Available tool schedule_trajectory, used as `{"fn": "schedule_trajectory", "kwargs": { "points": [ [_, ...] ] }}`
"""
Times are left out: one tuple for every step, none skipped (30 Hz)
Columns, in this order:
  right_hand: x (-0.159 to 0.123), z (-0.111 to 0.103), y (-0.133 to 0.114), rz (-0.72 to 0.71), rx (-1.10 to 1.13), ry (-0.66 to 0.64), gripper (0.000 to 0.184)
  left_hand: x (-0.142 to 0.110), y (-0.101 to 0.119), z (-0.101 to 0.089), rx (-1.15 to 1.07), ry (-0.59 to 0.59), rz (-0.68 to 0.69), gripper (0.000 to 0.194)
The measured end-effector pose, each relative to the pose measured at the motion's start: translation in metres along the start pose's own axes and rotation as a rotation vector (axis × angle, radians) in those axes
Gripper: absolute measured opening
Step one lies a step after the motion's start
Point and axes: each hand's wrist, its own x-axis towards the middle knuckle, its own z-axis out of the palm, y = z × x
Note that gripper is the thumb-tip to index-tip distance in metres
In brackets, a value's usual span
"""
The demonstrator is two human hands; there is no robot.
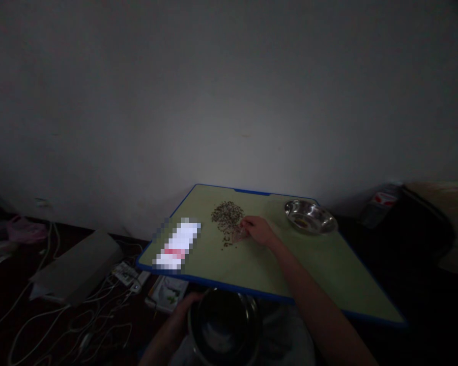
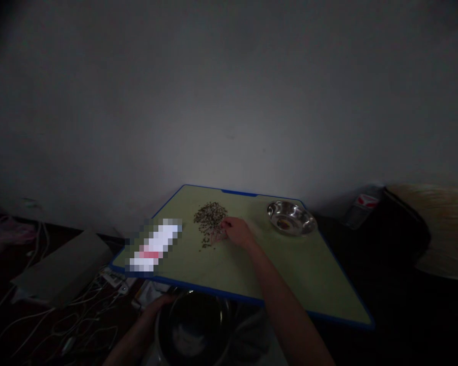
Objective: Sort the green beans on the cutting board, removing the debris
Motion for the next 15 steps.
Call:
{"fn": "schedule_trajectory", "kwargs": {
  "points": [
    [0.0, 0.0, 0.0, 0.002, -0.009, 0.004, 0.021, 0.002, -0.001, -0.002, 0.002, 0.001, -0.014, 0.018],
    [0.0, 0.0, -0.001, 0.005, -0.017, 0.008, 0.021, 0.004, -0.003, -0.004, 0.006, 0.001, -0.029, 0.019],
    [0.0, 0.001, -0.001, 0.009, -0.022, 0.01, 0.021, 0.006, -0.005, -0.006, 0.01, 0.003, -0.036, 0.02],
    [-0.001, 0.001, -0.002, 0.015, -0.024, 0.011, 0.021, 0.007, -0.006, -0.009, 0.023, 0.009, -0.036, 0.02],
    [-0.001, 0.001, -0.003, 0.022, -0.023, 0.015, 0.021, 0.009, -0.007, -0.012, 0.039, 0.017, -0.033, 0.02],
    [-0.001, 0.001, -0.004, 0.03, -0.026, 0.021, 0.021, 0.01, -0.008, -0.015, 0.061, 0.024, -0.024, 0.02],
    [-0.001, 0.001, -0.006, 0.035, -0.03, 0.034, 0.021, 0.013, -0.007, -0.017, 0.097, 0.033, -0.013, 0.02],
    [-0.001, 0.001, -0.007, 0.045, -0.035, 0.055, 0.021, 0.015, -0.005, -0.019, 0.123, 0.033, -0.008, 0.019],
    [0.0, 0.001, -0.008, 0.053, -0.042, 0.074, 0.022, 0.019, -0.002, -0.019, 0.15, 0.028, -0.001, 0.019],
    [0.001, 0.001, -0.009, 0.06, -0.046, 0.094, 0.023, 0.023, 0.002, -0.018, 0.175, 0.021, 0.004, 0.02],
    [0.002, 0.001, -0.01, 0.064, -0.046, 0.11, 0.023, 0.028, 0.007, -0.016, 0.197, 0.01, 0.01, 0.021],
    [0.003, 0.0, -0.01, 0.067, -0.034, 0.125, 0.022, 0.033, 0.012, -0.013, 0.218, 0.0, 0.02, 0.023],
    [0.003, 0.0, -0.01, 0.065, -0.011, 0.138, 0.022, 0.037, 0.017, -0.01, 0.235, -0.01, 0.033, 0.024],
    [0.003, -0.001, -0.01, 0.061, 0.017, 0.147, 0.022, 0.041, 0.021, -0.007, 0.248, -0.021, 0.05, 0.025],
    [0.001, -0.002, -0.009, 0.054, 0.049, 0.152, 0.022, 0.044, 0.025, -0.004, 0.256, -0.03, 0.066, 0.026]
  ]
}}
